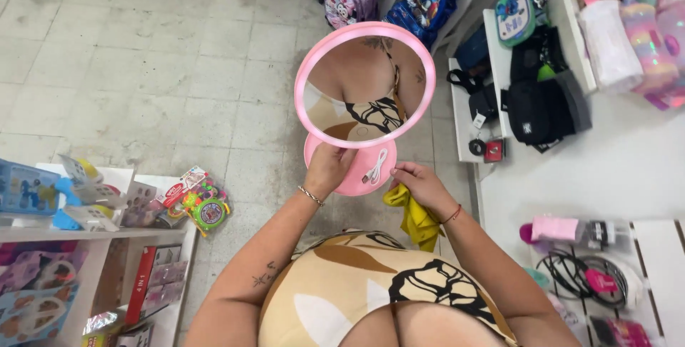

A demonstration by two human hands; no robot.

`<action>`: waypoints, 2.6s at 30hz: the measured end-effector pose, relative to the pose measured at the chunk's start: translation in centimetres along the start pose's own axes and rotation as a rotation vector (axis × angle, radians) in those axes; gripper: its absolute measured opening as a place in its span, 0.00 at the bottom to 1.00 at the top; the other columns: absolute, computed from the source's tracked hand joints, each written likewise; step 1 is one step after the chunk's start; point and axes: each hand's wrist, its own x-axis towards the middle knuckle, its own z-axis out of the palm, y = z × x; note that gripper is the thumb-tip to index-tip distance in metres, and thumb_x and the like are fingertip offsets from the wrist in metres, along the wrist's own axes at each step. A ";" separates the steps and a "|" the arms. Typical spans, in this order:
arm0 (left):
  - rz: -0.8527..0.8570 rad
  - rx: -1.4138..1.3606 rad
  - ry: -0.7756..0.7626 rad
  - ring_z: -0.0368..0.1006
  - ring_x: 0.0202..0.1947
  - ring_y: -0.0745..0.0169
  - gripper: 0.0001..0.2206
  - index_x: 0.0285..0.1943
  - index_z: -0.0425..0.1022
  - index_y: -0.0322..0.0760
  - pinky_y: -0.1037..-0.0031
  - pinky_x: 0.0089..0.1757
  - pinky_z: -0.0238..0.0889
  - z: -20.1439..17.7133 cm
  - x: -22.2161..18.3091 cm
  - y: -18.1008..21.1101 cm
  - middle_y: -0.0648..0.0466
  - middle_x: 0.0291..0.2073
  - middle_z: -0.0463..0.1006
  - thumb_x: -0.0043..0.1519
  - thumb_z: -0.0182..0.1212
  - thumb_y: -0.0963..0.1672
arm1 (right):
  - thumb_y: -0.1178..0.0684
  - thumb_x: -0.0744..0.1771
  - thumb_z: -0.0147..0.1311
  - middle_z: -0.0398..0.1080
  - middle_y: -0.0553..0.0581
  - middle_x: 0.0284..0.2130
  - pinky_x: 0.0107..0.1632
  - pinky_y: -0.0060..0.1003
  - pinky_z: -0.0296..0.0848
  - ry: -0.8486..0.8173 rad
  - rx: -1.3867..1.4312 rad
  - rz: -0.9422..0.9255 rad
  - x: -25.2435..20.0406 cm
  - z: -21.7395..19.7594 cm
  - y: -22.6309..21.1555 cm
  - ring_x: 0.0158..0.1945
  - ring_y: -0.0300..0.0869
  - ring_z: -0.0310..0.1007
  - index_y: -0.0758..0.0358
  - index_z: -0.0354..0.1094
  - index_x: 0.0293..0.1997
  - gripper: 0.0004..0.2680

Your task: The person walks around a gift shop, picking up various items such as an astronaut figurine, a pink mirror, and a jar of pens, and wipes them with a yellow cloth.

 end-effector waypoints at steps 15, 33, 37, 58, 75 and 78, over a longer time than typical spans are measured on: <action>-0.037 0.040 0.024 0.77 0.42 0.31 0.10 0.44 0.81 0.32 0.44 0.41 0.72 -8.9 32.2 -13.6 0.39 0.35 0.82 0.64 0.59 0.45 | 0.43 0.68 0.55 0.67 0.52 0.25 0.35 0.39 0.70 0.342 -0.975 -1.405 29.2 5.1 -21.7 0.28 0.42 0.69 0.54 0.71 0.63 0.17; 0.160 0.021 -0.033 0.77 0.41 0.31 0.10 0.45 0.82 0.34 0.49 0.40 0.73 -12.9 68.9 -28.7 0.39 0.35 0.82 0.64 0.61 0.45 | 0.33 0.68 0.50 0.70 0.56 0.27 0.35 0.47 0.74 0.512 -1.058 -1.149 66.5 5.1 -36.1 0.30 0.50 0.75 0.51 0.58 0.73 0.26; 0.146 0.030 -0.031 0.77 0.42 0.29 0.11 0.45 0.81 0.32 0.47 0.42 0.72 -12.9 76.5 -31.8 0.37 0.35 0.82 0.64 0.58 0.45 | 0.34 0.69 0.48 0.70 0.56 0.29 0.38 0.44 0.75 0.515 -1.062 -1.167 73.1 3.6 -39.7 0.31 0.48 0.75 0.52 0.57 0.74 0.25; 0.125 -0.072 -0.192 0.76 0.49 0.35 0.13 0.51 0.81 0.34 0.50 0.49 0.71 -19.1 112.4 -47.0 0.39 0.42 0.82 0.64 0.62 0.47 | 0.39 0.67 0.57 0.74 0.54 0.30 0.38 0.45 0.74 0.803 -0.917 -1.154 105.5 4.5 -54.4 0.30 0.50 0.74 0.58 0.72 0.62 0.20; 0.353 -0.191 -0.449 0.78 0.45 0.35 0.11 0.46 0.81 0.33 0.52 0.42 0.74 -14.6 134.0 -41.0 0.39 0.37 0.83 0.64 0.62 0.46 | 0.41 0.70 0.50 0.70 0.55 0.26 0.31 0.45 0.73 1.001 -1.191 -0.942 119.8 -3.8 -63.2 0.27 0.50 0.73 0.57 0.65 0.68 0.20; 0.333 -0.220 -0.479 0.80 0.43 0.39 0.11 0.45 0.81 0.32 0.58 0.41 0.76 -10.4 137.3 -43.6 0.40 0.36 0.83 0.63 0.64 0.46 | 0.40 0.72 0.45 0.69 0.57 0.23 0.31 0.45 0.73 1.034 -1.164 -0.860 121.5 -6.1 -64.2 0.24 0.52 0.72 0.55 0.59 0.72 0.21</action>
